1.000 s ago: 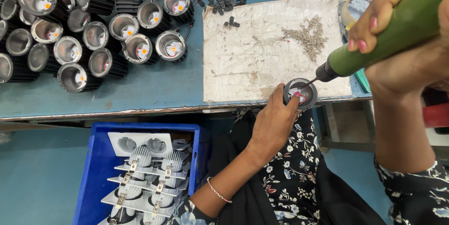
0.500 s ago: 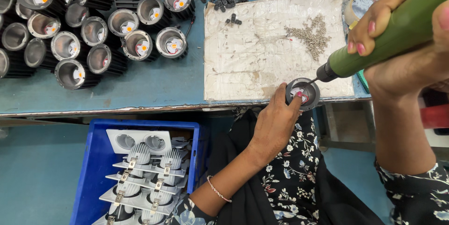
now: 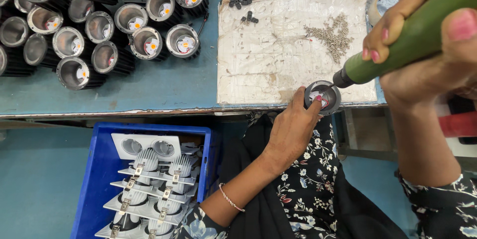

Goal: The person assembles LED light fixtures by inserting electronic components into housings, using an electric screwdriver to secure them with screws, and applying small metal connectors by hand.

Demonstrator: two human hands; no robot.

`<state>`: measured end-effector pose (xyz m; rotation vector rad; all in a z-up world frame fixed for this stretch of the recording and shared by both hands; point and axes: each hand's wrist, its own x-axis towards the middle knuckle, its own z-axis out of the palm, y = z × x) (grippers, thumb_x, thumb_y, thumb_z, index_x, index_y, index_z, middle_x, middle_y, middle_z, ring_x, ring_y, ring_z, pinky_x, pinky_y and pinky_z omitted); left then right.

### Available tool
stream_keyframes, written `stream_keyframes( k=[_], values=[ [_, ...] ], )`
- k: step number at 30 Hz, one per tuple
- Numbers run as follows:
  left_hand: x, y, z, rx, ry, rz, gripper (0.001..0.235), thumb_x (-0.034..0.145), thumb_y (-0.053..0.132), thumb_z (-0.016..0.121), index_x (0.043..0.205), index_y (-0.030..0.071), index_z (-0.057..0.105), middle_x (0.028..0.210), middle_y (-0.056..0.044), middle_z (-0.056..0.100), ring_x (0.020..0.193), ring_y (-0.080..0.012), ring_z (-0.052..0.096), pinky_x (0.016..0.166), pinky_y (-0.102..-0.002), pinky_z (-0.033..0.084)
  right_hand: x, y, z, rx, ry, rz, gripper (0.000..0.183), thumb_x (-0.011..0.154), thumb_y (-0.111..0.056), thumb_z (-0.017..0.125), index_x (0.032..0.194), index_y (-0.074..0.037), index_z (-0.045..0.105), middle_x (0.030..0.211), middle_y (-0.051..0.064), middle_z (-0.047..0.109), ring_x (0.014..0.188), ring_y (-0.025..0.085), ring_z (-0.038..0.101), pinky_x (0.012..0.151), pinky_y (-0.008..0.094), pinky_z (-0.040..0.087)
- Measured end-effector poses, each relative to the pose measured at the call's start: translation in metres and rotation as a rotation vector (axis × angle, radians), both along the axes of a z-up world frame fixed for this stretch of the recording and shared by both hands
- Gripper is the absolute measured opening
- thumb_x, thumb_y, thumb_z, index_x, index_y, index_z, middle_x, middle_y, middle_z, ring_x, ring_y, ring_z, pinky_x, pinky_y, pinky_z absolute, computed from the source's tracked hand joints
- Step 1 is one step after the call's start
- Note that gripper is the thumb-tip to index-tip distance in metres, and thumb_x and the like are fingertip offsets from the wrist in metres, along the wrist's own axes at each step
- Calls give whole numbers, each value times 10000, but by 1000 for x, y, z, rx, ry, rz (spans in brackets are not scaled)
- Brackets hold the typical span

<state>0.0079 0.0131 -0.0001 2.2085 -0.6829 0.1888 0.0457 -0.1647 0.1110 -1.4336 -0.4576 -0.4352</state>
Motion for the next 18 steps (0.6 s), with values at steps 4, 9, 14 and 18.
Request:
stream_keyframes(
  k=[4, 9, 14, 18],
  values=[
    [2, -1, 1, 18, 16, 1, 355, 909, 139, 694, 1230, 25, 593, 1335, -329, 517, 930, -448, 701, 674, -456, 604, 4, 4, 3, 11, 9, 3, 458, 1068, -498, 525, 1241, -87, 421, 792, 127, 393, 558, 211, 369, 526, 343, 369],
    [3, -2, -2, 31, 7, -5, 327, 924, 168, 697, 1204, 37, 588, 1276, -285, 535, 884, -416, 710, 663, -444, 605, 8, 12, 3, 13, -45, -52, 493, 1070, -447, 554, 1281, -27, 405, 812, 166, 420, 528, 228, 379, 550, 367, 378],
    [5, -6, -9, 41, 24, 8, 335, 925, 179, 700, 1213, 49, 590, 1245, -269, 544, 871, -418, 708, 665, -453, 602, 13, 3, 3, -88, -85, 23, 514, 1111, -516, 456, 1076, -3, 452, 765, 142, 434, 567, 243, 442, 569, 352, 424],
    [4, -6, -10, -7, -25, 19, 328, 918, 171, 699, 1202, 51, 584, 1286, -303, 525, 885, -444, 699, 696, -473, 600, 28, -27, 0, -87, -93, 94, 552, 1120, -542, 411, 949, -19, 460, 743, 122, 439, 577, 240, 448, 582, 341, 416]
  ],
)
